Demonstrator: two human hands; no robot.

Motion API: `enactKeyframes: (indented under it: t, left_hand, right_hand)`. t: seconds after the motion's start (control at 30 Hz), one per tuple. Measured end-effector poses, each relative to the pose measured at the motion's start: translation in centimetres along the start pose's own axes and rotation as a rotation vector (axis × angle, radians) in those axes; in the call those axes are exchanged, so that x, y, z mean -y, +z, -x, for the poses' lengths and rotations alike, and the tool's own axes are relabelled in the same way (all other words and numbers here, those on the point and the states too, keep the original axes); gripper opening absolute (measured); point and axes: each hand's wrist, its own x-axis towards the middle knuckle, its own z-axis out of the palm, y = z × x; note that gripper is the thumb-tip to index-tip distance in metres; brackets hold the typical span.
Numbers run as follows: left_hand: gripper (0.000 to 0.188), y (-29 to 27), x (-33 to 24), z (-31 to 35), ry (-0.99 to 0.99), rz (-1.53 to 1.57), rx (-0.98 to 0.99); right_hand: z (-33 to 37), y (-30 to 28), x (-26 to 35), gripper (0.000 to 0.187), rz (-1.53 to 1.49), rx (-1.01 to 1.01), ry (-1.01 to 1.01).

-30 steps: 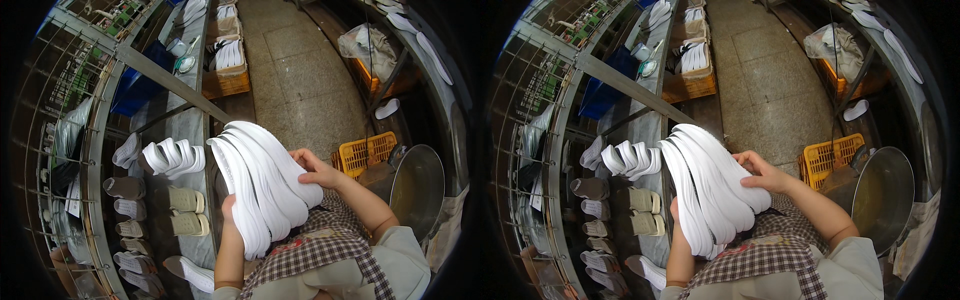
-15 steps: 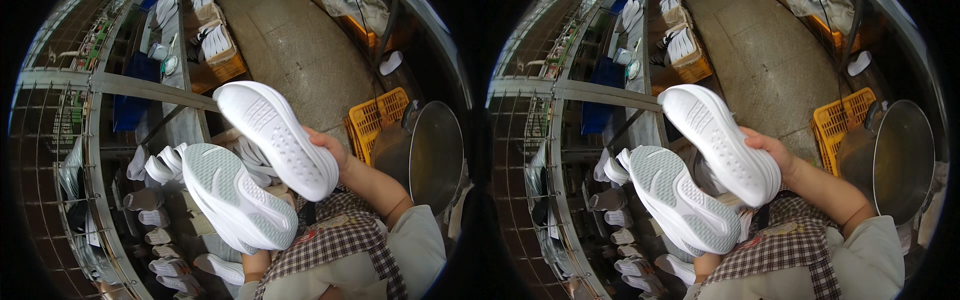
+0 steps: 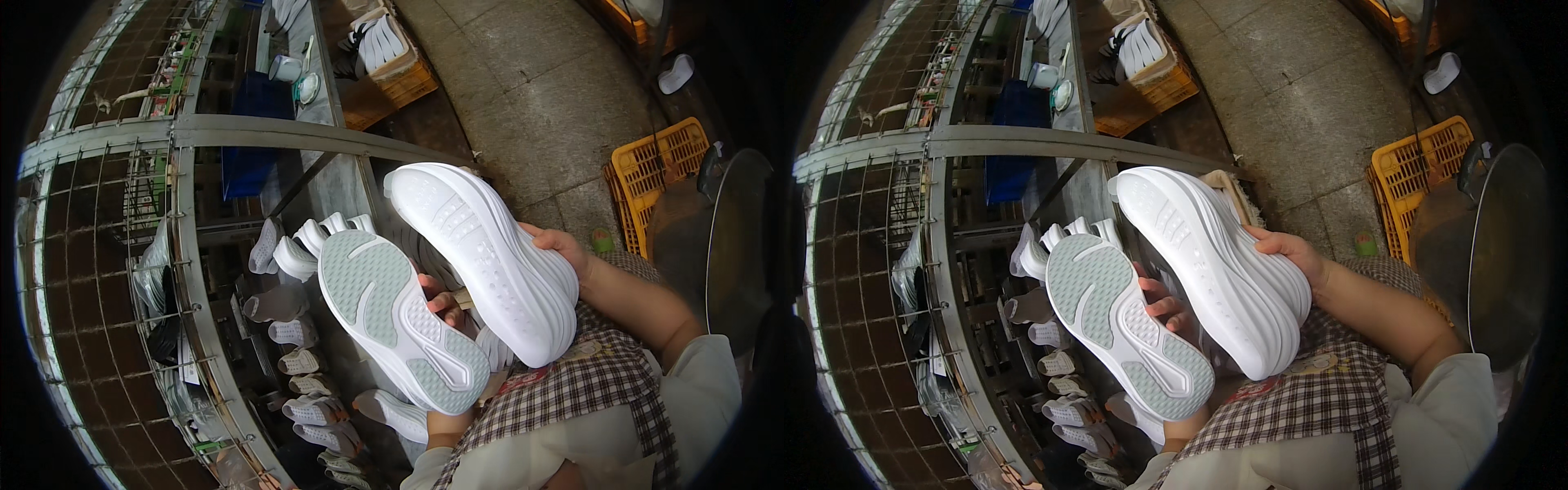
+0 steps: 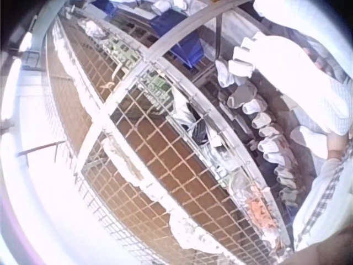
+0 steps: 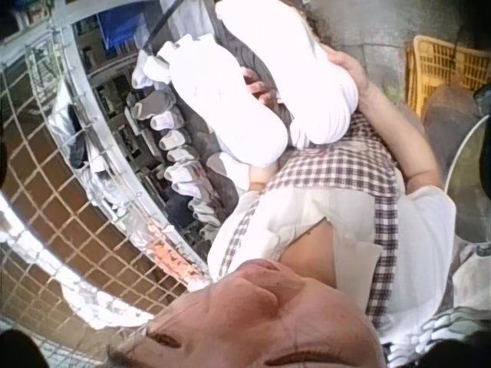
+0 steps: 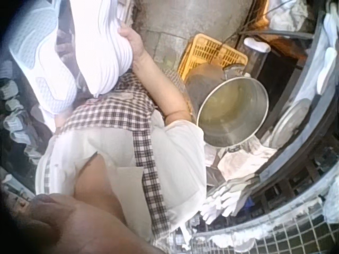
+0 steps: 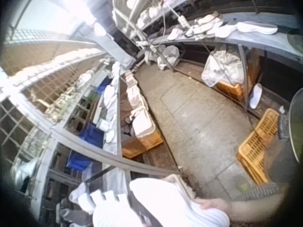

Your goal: The person picks up white slippers from a metal shelf, stacks them, and places them into a yellow crate. They repeat this process, gathering slippers from different locations on the shelf and organizing them into the crate.

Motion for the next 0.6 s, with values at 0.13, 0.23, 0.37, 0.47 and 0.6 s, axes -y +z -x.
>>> enactKeyframes:
  t: [0.13,0.23,0.37,0.47,0.6]
  left_hand:
    - [0.044,0.2,-0.3,0.1,0.014,-0.021,-0.011]
    - [0.044,0.3,-0.5,-0.1,0.010,-0.030,-0.021]
    - [0.044,0.7,-0.2,-0.1,0.008,-0.041,-0.031]
    - [0.044,0.8,0.3,0.0,0.007,-0.042,-0.044]
    - [0.044,0.7,0.2,0.2,0.013,-0.035,-0.062]
  right_hand:
    - [0.0,-0.2,0.0,0.069,0.274,-0.147,0.010]
    - [0.2,-0.9,0.2,0.067,0.479,-0.174,0.051]
    - [0.4,-2.5,-0.2,0.064,0.212,-0.188,0.113]
    - [0.7,-3.6,-1.0,0.062,0.002,-0.055,0.115]
    - [1.1,-4.5,-1.3,0.062,-0.138,-0.105,0.115]
